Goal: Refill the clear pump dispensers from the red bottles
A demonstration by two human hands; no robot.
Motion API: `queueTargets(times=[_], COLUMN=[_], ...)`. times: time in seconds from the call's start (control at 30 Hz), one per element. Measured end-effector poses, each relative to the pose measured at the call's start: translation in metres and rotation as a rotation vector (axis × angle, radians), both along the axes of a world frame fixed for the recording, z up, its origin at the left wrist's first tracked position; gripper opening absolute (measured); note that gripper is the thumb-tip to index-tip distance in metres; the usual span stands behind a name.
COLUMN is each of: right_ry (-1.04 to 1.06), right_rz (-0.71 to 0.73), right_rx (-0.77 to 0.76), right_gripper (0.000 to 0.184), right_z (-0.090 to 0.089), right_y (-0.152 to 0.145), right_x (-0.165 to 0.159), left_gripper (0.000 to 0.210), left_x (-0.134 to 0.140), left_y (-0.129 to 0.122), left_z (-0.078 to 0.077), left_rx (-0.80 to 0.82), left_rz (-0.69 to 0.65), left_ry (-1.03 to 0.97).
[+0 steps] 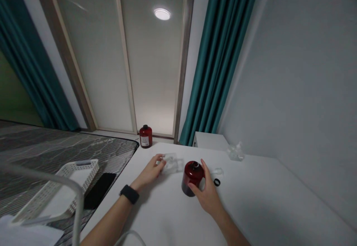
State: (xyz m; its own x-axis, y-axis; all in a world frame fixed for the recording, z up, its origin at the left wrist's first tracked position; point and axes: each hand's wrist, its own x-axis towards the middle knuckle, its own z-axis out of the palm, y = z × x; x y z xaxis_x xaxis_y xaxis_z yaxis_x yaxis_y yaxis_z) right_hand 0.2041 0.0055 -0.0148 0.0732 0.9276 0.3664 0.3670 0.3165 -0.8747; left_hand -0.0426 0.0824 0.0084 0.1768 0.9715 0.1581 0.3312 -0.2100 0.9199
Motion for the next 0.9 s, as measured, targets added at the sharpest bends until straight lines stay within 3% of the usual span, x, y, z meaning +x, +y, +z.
queueTargets(times=[0.2,0.5,0.6,0.9], right_ry=[-0.019,-0.024,-0.008,-0.016], right_rz=[-0.027,-0.033,-0.031,-0.04], right_rx=[0.049,0.053,0.05,0.085], right_gripper=[0.083,0.083,0.084,0.073], right_z=[-0.004,-0.007,-0.006,-0.002], right_y=[0.003,0.003,0.004,0.005], right_x=[0.003,0.002,0.002,0.001], left_gripper=[0.042,0.051,0.063,0.055], left_x=[0.002,-0.008,-0.007,-0.009], left_y=[0.0,0.006,0.006,0.012], left_z=[-0.008,-0.016,-0.018,-0.022], left_rx=[0.148,0.239,0.291,0.345], left_rz=[0.088,0.129,0.122,0.022], left_ry=[0.131,0.243,0.309,0.297])
